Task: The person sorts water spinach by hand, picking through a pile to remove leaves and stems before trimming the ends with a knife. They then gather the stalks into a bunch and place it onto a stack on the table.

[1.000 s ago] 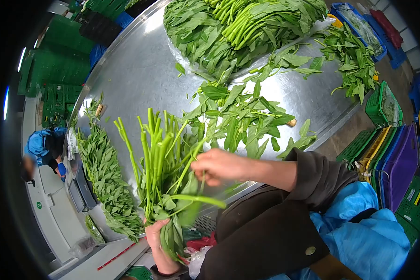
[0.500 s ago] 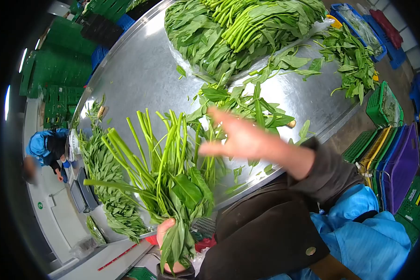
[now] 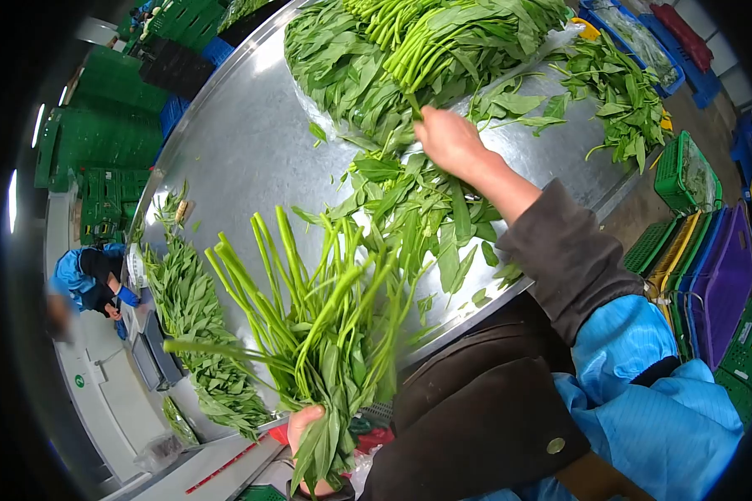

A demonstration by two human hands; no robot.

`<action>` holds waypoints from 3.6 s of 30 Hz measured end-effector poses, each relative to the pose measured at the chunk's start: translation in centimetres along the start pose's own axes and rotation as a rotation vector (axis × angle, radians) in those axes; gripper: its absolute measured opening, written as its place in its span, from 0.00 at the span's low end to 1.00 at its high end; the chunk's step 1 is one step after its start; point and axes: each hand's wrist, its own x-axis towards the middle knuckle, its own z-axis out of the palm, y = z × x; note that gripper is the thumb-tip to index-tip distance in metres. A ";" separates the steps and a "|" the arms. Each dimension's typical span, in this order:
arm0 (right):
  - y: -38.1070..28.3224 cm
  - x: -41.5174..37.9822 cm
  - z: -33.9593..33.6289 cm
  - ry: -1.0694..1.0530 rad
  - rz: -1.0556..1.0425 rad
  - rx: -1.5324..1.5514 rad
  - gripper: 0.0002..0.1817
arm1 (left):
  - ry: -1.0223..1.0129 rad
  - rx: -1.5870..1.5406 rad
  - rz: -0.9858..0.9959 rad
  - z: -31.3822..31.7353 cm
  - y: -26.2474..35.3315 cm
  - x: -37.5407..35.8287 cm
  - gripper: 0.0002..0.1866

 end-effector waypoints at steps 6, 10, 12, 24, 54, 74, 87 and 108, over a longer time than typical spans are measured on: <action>-5.7 -6.2 2.5 -0.080 -0.563 0.146 0.39 | -0.048 -0.065 -0.076 -0.1 0.1 -0.2 0.29; -7.0 -5.8 5.7 -0.292 -0.821 0.138 0.14 | 0.033 -0.020 -0.003 1.3 -0.2 -0.3 0.29; -5.4 -4.3 4.9 -0.036 -0.522 0.280 0.13 | -0.007 0.065 0.061 -0.4 -0.1 -0.4 0.30; -7.9 -9.3 -1.4 -0.777 -0.283 0.658 0.20 | 0.039 0.181 0.211 2.0 -1.0 0.1 0.34; -2.5 -1.5 1.7 0.012 -0.268 -0.001 0.22 | -0.128 0.077 0.130 0.1 -0.8 -0.2 0.32; -12.1 -9.2 -1.0 -0.793 -0.885 0.014 0.17 | 0.144 0.248 0.084 5.0 -2.1 -1.0 0.35; -11.8 -6.4 -1.8 -0.223 -0.887 -0.162 0.13 | 0.123 0.153 0.172 1.6 -2.4 -1.7 0.32; -11.0 -5.2 2.9 -1.185 -0.161 0.658 0.12 | 0.202 0.104 -0.027 0.7 -1.5 -2.5 0.19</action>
